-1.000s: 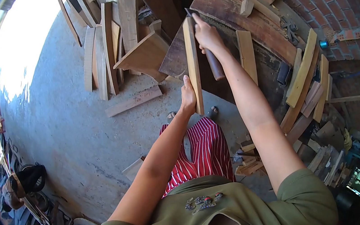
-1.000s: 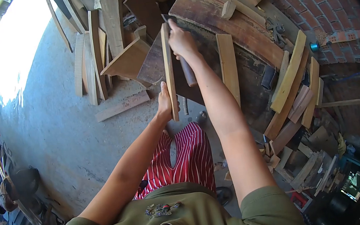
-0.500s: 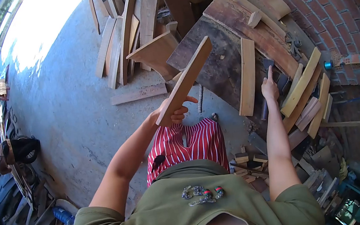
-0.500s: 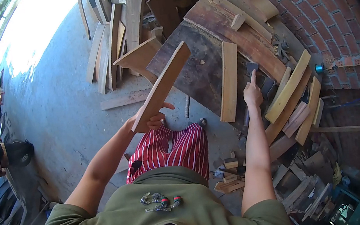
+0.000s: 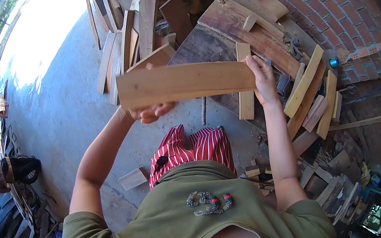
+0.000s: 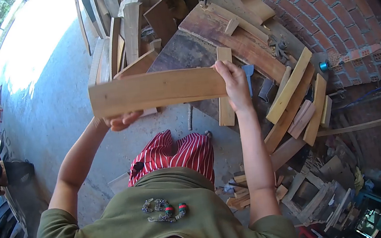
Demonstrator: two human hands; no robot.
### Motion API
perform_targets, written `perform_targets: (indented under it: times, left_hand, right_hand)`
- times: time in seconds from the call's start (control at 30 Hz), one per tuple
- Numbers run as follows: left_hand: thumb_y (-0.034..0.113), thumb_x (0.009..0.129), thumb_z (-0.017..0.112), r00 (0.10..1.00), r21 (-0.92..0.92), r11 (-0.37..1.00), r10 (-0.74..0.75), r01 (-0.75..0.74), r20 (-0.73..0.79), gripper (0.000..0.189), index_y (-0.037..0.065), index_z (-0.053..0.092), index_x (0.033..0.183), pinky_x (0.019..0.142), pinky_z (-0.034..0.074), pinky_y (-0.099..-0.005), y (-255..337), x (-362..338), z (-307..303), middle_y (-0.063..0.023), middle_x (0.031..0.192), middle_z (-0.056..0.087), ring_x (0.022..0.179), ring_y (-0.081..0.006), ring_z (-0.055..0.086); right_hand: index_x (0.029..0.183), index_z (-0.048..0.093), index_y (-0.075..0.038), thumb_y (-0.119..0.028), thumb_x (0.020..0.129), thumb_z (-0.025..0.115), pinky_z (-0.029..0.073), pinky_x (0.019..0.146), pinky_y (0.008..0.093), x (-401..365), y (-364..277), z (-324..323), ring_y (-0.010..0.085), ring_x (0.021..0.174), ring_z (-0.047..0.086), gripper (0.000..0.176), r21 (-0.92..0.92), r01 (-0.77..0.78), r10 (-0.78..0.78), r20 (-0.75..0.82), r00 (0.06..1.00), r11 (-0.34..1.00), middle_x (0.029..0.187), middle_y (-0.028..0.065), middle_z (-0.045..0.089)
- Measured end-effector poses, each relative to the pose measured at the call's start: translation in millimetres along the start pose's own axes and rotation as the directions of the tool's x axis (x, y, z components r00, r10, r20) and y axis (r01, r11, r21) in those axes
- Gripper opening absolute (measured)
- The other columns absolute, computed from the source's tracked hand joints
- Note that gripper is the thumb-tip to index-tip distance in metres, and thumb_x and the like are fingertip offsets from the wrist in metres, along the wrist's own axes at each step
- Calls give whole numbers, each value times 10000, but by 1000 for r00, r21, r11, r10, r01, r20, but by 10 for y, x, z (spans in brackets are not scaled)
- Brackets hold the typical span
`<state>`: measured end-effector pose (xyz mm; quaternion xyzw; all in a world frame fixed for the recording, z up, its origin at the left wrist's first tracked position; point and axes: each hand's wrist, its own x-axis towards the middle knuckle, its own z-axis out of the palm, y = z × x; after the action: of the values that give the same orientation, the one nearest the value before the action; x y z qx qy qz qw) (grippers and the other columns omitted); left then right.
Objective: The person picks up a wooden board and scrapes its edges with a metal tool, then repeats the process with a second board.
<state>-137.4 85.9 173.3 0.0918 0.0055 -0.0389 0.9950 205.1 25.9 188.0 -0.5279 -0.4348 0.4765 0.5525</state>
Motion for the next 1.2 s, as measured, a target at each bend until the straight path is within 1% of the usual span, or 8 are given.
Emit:
perform_targets:
  times: [0.07, 0.13, 0.17, 0.33, 0.47, 0.7, 0.93, 1.2]
  left_hand:
    - [776, 917, 237, 838, 77, 836, 546, -544, -8, 955, -2, 303, 1469, 556, 561, -356, 204, -174, -146, -118, 769, 533, 515, -175, 510]
    - [818, 886, 216, 669, 255, 711, 703, -655, -242, 962, 65, 334, 1473, 811, 550, -485, 200, 185, 161, -94, 888, 566, 740, -187, 578]
    - [786, 900, 294, 665, 337, 671, 731, -660, -151, 878, 125, 350, 1476, 962, 463, -535, 196, 389, 150, -76, 1024, 576, 986, -199, 575]
    - [474, 991, 505, 394, 504, 556, 829, -661, -398, 469, 53, 567, 1188, 859, 544, -454, 382, 1332, 494, -128, 1031, 664, 957, -209, 664]
    - [381, 1020, 470, 616, 446, 703, 707, -554, -347, 387, 24, 587, 1115, 628, 619, -382, 452, 1559, 895, -157, 927, 682, 750, -253, 702]
    - [344, 1052, 367, 900, 147, 900, 426, -411, -91, 424, -21, 500, 1222, 699, 637, -416, 167, 2111, 1600, -203, 1009, 663, 827, -300, 704]
    - [300, 1042, 439, 816, 292, 806, 566, -515, -122, 365, -28, 484, 1196, 788, 593, -430, -225, 2470, 1906, -142, 1044, 632, 900, -276, 679]
    - [241, 1006, 528, 610, 440, 622, 769, -648, -188, 303, -10, 448, 1157, 763, 574, -400, -411, 2464, 2165, -126, 1033, 599, 892, -235, 650]
  right_hand:
    - [903, 677, 8, -267, 1013, 569, 441, 709, 232, -267, -210, 309, 49, 754, 527, 316, 20, 126, -113, -332, 937, 992, 796, -9, 626]
    - [920, 674, 35, -257, 1021, 552, 447, 675, 256, -471, -412, 584, 62, 734, 521, 331, -268, 211, -318, -464, 827, 940, 768, 8, 627]
    - [945, 671, 48, -243, 1025, 542, 467, 674, 267, -582, -500, 675, 76, 748, 551, 328, -401, 163, -353, -463, 813, 901, 760, 29, 643]
    - [1094, 660, 74, -114, 936, 653, 544, 527, 264, -939, -749, 1174, 136, 724, 673, 245, -425, 335, -502, -385, 774, 841, 852, 130, 695]
    - [1246, 577, 68, -96, 893, 685, 608, 641, 313, -1167, -1051, 1298, 238, 839, 720, 404, -528, 479, -688, -325, 648, 701, 941, 177, 679]
    - [1263, 531, 101, -12, 876, 671, 600, 766, 327, -1582, -1458, 1212, 249, 902, 715, 427, -673, 501, -833, -361, 420, 544, 1054, 196, 657]
    - [1350, 448, 118, -48, 962, 564, 580, 810, 328, -1933, -1567, 1120, 241, 933, 709, 438, -727, 465, -863, -415, 287, 505, 1090, 214, 653]
    - [1470, 232, 96, -69, 995, 485, 582, 868, 342, -2091, -1613, 1129, 288, 1073, 642, 563, -541, 535, -758, -521, 392, 649, 1264, 295, 527]
